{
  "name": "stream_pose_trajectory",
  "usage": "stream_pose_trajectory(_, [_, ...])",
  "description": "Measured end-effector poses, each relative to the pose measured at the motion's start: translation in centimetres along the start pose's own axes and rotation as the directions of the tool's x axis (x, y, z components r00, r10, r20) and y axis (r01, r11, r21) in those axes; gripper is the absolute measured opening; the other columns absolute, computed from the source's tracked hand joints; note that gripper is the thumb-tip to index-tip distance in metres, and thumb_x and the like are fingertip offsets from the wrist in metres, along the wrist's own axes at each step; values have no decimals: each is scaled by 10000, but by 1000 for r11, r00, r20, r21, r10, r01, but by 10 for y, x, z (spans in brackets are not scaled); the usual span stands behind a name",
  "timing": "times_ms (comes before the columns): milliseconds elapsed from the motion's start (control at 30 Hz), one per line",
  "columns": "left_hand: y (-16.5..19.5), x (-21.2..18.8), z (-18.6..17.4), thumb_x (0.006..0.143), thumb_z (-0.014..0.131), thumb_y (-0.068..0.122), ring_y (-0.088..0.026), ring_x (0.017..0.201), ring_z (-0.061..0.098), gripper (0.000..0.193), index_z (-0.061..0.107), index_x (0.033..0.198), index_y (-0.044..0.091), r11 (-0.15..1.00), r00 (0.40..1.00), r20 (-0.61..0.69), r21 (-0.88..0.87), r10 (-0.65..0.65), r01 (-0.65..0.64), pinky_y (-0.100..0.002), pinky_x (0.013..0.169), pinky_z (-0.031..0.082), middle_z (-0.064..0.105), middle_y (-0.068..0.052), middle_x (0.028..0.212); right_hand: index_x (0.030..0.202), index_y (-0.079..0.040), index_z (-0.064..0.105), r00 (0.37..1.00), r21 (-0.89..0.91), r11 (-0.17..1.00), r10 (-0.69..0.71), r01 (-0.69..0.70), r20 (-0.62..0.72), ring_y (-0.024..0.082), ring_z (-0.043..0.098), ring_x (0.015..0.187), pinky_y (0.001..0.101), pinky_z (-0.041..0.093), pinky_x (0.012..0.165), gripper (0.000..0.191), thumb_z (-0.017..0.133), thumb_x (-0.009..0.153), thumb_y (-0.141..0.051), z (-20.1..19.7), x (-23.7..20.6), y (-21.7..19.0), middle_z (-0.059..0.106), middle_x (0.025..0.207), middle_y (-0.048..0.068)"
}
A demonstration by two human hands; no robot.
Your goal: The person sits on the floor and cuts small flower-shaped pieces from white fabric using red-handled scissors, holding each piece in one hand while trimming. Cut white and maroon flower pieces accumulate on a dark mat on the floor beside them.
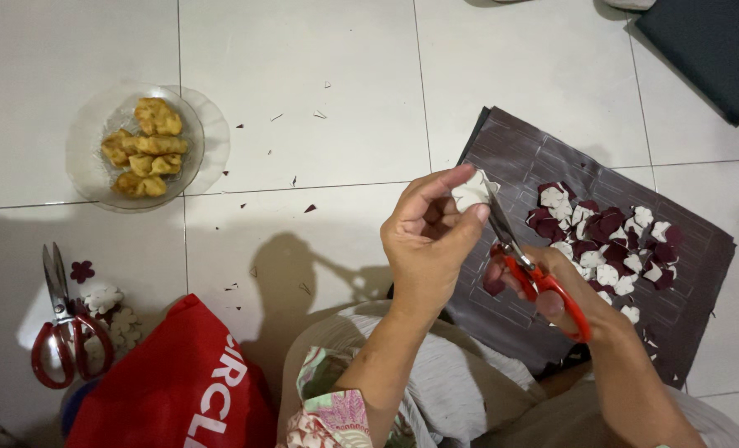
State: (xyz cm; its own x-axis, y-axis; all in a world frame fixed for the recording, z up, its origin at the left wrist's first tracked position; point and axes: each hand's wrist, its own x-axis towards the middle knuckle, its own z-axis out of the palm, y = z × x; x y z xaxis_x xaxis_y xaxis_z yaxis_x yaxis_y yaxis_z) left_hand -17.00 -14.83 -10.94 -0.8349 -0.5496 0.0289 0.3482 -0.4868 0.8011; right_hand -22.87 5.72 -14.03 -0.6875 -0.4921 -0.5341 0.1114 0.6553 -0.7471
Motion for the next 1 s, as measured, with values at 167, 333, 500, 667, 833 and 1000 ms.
stream_pose_trajectory(167, [0,0,0,876,757,-80,2,689,427,383,686,1247,-13,999,1000,0,38,-1,1,-153,591,398,539,56,844,826,-64,752,997,215,974,80,-78,-1,120,468,525,288,368,484,425,589,877,-454,3,1,-13,627,638,3])
stream_pose_trajectory(333, [0,1,0,881,762,-59,2,677,448,381,681,1250,-13,999,1000,7,46,13,-13,-154,578,415,573,50,847,834,-39,766,983,122,976,182,-179,-18,136,456,485,293,372,471,315,665,882,-334,5,2,-16,583,579,34])
stream_pose_trajectory(500, [1,0,-1,883,767,-61,3,681,457,389,680,1259,-16,1000,1000,11,28,-5,4,-150,596,423,551,61,823,816,-10,760,992,169,978,124,-124,12,102,470,488,278,380,472,306,662,873,-294,2,2,-15,638,596,12])
stream_pose_trajectory(667, [5,1,-2,862,758,-80,4,702,448,404,687,1254,-15,998,1000,11,57,-13,12,-156,608,424,567,63,880,768,-35,753,964,220,942,265,-253,-26,129,409,426,295,349,437,418,549,939,-357,-1,4,-13,486,506,-1])
stream_pose_trajectory(833, [10,4,-4,858,755,-79,-1,706,445,405,696,1253,-10,996,997,28,56,-76,74,-157,624,418,540,75,852,755,-24,762,990,77,987,139,-138,1,130,452,464,304,356,467,252,659,878,-218,-9,1,-11,522,534,4])
stream_pose_trajectory(1000, [12,6,-8,871,747,-68,3,699,439,401,708,1266,-10,991,991,63,64,-118,114,-154,627,413,518,79,826,757,-38,768,965,-17,965,259,-260,-34,193,424,456,350,367,480,282,754,835,-309,-12,2,-10,480,503,58])
